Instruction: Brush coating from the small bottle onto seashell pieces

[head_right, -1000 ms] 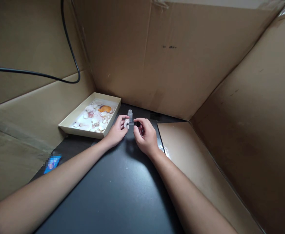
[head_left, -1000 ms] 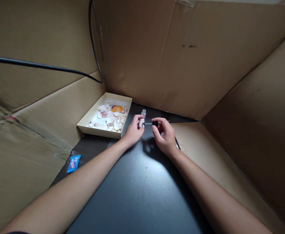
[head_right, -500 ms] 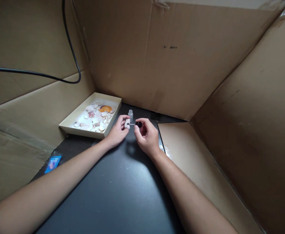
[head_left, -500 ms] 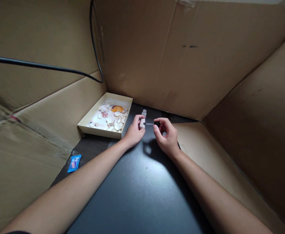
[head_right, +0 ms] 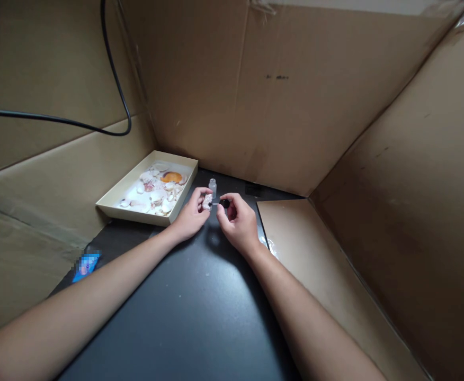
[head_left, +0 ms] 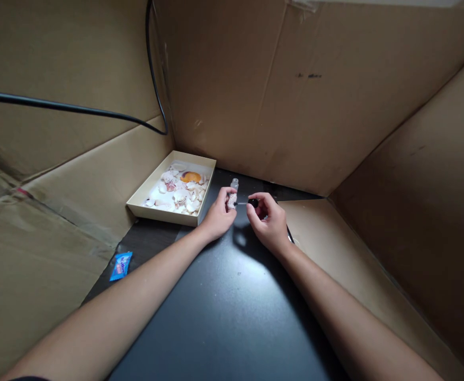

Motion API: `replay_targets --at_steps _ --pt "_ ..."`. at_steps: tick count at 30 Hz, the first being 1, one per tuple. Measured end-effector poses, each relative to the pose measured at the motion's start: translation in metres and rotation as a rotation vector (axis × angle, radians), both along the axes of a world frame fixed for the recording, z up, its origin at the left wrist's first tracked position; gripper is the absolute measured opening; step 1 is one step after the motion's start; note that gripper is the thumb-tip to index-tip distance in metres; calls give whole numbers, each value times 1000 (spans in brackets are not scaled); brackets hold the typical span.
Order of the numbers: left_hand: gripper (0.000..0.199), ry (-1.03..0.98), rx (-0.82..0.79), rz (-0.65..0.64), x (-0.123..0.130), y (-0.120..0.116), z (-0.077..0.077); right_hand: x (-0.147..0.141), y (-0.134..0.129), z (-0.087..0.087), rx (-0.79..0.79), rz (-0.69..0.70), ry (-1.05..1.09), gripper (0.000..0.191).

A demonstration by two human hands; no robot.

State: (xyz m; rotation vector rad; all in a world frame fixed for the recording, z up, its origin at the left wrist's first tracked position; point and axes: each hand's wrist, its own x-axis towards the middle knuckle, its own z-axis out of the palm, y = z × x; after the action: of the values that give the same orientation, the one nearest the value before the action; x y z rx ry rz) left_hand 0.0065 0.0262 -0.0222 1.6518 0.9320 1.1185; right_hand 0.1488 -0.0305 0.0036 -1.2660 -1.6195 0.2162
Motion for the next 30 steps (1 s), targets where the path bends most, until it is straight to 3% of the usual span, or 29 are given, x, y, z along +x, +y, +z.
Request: replay_targets --at_steps 6,30 --pt "40 4 -9 -7 0 -1 0 -1 0 0 11 55 9 15" --pt "38 -3 -23 2 1 2 -1 1 0 2 44 21 -11 15"
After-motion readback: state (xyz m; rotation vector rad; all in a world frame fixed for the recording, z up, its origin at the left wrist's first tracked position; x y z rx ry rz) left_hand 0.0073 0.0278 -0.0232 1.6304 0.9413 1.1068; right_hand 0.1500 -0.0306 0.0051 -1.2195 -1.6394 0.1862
